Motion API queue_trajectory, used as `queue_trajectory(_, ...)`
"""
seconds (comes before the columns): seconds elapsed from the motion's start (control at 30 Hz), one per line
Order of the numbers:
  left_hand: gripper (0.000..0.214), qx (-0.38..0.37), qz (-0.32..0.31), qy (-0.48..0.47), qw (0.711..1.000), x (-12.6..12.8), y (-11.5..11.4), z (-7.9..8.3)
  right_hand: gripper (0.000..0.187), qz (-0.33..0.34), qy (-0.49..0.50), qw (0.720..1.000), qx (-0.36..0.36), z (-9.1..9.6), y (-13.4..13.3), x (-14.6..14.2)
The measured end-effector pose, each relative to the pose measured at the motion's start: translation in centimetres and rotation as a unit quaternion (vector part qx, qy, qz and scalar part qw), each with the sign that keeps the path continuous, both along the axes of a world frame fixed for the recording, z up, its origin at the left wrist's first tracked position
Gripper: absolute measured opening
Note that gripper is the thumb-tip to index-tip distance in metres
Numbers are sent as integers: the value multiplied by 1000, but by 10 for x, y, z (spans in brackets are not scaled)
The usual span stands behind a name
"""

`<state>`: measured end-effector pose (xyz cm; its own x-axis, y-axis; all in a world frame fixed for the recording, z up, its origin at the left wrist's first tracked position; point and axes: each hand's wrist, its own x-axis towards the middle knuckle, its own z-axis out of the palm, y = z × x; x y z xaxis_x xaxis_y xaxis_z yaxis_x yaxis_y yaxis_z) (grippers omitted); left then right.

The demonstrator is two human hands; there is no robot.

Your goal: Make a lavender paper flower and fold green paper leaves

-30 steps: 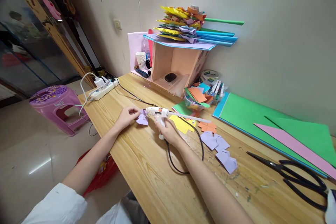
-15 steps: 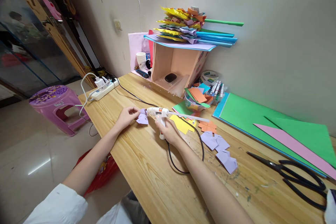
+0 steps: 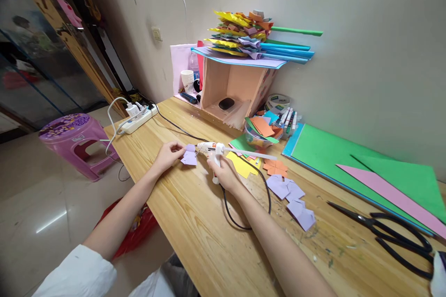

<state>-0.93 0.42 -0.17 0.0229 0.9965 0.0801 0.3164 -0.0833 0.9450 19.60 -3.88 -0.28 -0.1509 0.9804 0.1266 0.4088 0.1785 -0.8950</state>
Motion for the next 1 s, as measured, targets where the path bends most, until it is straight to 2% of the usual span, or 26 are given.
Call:
queue_trajectory(0.17, 13, 2, 3, -1, 1000, 0, 0, 1, 28, -13, 16, 1000, -21, 3, -2, 0)
queue_trajectory(0.5, 13, -4, -8, -1, 1000, 2, -2, 1, 28, 32, 66, 996, -59, 8, -5, -2)
queue_trajectory(1.0, 18, -3, 10, -29, 1000, -1, 0, -1, 29, -3, 29, 998, -52, 0, -3, 0)
